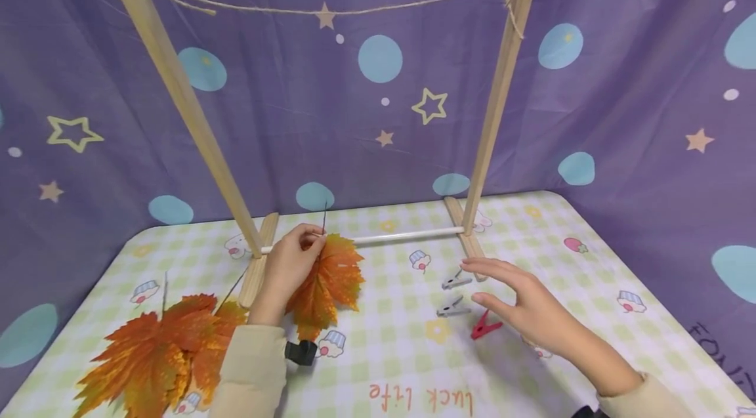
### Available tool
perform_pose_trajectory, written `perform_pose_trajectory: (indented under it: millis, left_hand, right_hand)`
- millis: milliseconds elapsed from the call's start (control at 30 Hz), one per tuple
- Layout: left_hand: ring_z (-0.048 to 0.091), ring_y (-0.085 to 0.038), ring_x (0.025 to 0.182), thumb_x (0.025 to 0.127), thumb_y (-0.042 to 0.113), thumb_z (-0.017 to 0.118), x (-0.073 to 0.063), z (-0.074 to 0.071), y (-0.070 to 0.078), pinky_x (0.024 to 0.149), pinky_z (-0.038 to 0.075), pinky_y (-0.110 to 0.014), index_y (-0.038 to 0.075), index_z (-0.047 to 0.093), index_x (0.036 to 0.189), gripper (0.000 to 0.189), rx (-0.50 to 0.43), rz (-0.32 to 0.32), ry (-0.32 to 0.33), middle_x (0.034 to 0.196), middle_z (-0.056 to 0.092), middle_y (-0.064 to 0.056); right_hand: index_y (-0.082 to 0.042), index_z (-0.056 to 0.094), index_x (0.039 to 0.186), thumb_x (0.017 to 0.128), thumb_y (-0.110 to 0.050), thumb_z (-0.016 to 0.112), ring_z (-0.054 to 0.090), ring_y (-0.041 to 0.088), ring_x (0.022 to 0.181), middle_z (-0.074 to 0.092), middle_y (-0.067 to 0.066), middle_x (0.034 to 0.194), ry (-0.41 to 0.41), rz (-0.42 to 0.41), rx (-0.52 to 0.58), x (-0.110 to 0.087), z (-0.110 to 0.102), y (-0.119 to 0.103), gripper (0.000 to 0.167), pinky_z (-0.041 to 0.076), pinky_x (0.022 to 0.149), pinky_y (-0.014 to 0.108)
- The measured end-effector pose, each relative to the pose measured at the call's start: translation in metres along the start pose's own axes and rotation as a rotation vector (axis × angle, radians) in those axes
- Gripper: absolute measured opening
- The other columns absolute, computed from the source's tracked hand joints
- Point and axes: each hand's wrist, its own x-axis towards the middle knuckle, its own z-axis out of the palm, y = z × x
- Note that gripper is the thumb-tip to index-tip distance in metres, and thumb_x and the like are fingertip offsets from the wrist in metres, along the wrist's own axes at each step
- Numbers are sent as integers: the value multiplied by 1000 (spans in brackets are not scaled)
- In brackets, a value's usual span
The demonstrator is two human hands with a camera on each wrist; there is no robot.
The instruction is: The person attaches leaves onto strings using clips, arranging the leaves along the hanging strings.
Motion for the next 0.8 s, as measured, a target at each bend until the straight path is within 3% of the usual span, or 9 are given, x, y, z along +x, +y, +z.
perform_pose_trajectory:
  millis: [133,300,367,400,533,600,633,800]
  left_hand:
    - [66,-30,97,97,27,65,1,-1,-2,88,45,-49,16,70,111,19,29,10,37,98,74,2]
    - [65,-31,96,97,27,64,1,-5,0,89,44,-49,17,70,111,19,24,10,74,97,74,2]
    - [65,-31,95,97,27,64,1,-4,0,88,45,-49,17,70,112,19,6,1,68,97,74,1]
    - [65,-31,95,97,27,64,0,-4,-1,87,45,-49,17,70,113,19,0,-4,62,98,74,1]
    - [67,-28,93,97,27,65,0,-2,-4,86,47,-47,17,70,114,20,-7,-18,49,99,74,1]
    - [67,-27,93,97,27,65,0,-2,-5,86,47,-47,17,70,114,20,-5,-20,52,99,74,1]
    - [67,-26,92,97,27,65,0,-3,-5,86,47,-47,17,70,113,20,-6,-20,54,99,74,1]
    - [67,-25,89,97,28,64,1,-5,-6,83,48,-46,18,71,112,19,-3,-24,56,98,74,2]
  right_hand:
    - [-6,60,134,87,5,71,54,4,121,59,3,136,-29,41,132,-9,5,17,49,40,97,13]
    - [-6,60,133,91,-4,70,59,9,113,59,7,135,-90,171,230,-17,11,35,43,45,94,19]
    - [-7,61,133,92,-7,70,66,6,91,60,10,134,-118,209,224,-21,11,40,42,46,93,20]
    - [-7,61,133,92,-9,71,66,6,88,60,10,133,-131,218,211,-22,10,42,42,46,92,20]
    - [-9,64,130,91,-13,72,63,0,89,62,5,130,-194,214,169,-28,9,52,40,49,88,25]
    - [-10,66,127,89,-14,74,58,2,109,64,1,127,-220,194,141,-30,8,57,39,50,84,26]
    - [-10,66,126,89,-14,74,57,2,110,64,-1,125,-233,187,135,-31,7,60,38,51,82,27]
    - [-8,67,123,87,-14,76,58,7,101,64,-1,119,-292,162,161,-32,4,70,38,50,76,26]
